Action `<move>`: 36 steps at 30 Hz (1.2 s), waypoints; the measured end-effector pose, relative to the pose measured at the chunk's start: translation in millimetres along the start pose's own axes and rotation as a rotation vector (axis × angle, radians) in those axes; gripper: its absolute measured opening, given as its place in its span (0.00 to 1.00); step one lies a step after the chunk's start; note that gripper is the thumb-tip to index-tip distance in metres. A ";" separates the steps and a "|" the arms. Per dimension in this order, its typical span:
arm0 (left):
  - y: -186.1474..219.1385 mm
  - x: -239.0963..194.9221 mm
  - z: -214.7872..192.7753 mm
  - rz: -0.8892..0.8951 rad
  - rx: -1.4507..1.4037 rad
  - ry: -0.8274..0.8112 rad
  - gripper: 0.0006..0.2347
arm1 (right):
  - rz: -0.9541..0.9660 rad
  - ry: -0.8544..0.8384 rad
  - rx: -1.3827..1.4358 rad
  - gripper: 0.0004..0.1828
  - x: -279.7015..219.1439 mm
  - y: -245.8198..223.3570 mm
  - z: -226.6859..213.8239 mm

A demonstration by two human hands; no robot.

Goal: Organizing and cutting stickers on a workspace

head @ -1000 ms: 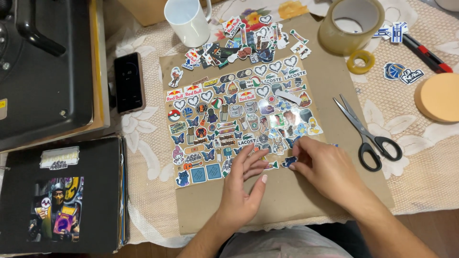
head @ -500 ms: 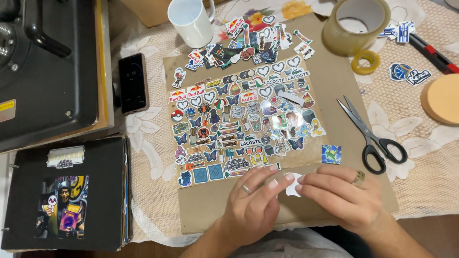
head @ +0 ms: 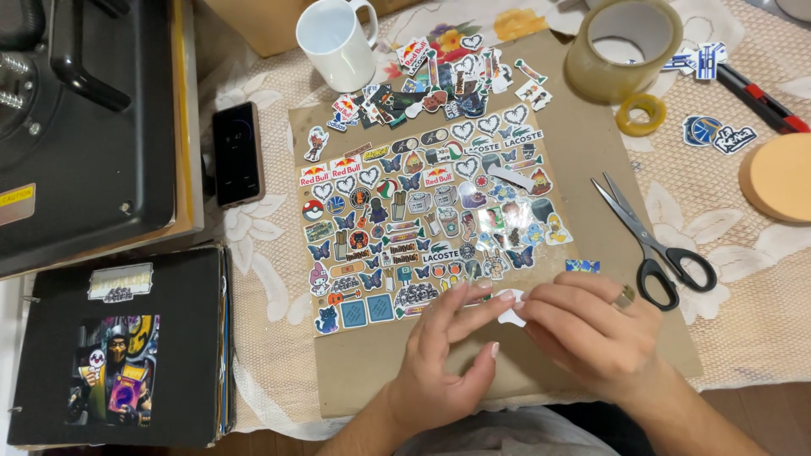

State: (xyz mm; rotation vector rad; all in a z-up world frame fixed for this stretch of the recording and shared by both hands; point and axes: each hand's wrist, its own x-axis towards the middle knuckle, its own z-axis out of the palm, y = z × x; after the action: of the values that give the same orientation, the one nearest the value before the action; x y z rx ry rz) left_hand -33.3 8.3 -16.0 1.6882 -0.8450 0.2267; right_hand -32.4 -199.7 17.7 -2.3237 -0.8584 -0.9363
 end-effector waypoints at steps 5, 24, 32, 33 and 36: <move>6.4 12.9 -4.5 -0.165 -0.184 0.031 0.34 | 0.199 -0.042 0.142 0.03 -11.2 12.5 1.2; -55.2 24.9 27.1 0.049 0.449 -0.495 0.46 | 1.290 -0.375 0.603 0.21 -38.3 94.9 0.0; -97.6 30.9 44.5 0.046 0.341 -0.438 0.31 | 1.299 -0.644 0.326 0.28 6.0 83.7 2.3; -100.8 27.4 46.3 0.043 0.334 -0.439 0.30 | 1.293 -0.679 0.298 0.28 9.3 83.6 0.6; -101.0 28.5 44.8 0.133 0.377 -0.382 0.28 | 1.272 -0.711 0.243 0.29 5.1 85.4 5.4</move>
State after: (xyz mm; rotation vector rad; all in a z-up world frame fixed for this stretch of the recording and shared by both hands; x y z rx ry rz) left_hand 38.8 -37.9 -91.5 2.0663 -1.2612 0.1624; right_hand 32.9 -252.8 0.9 -2.2956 0.3680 0.5092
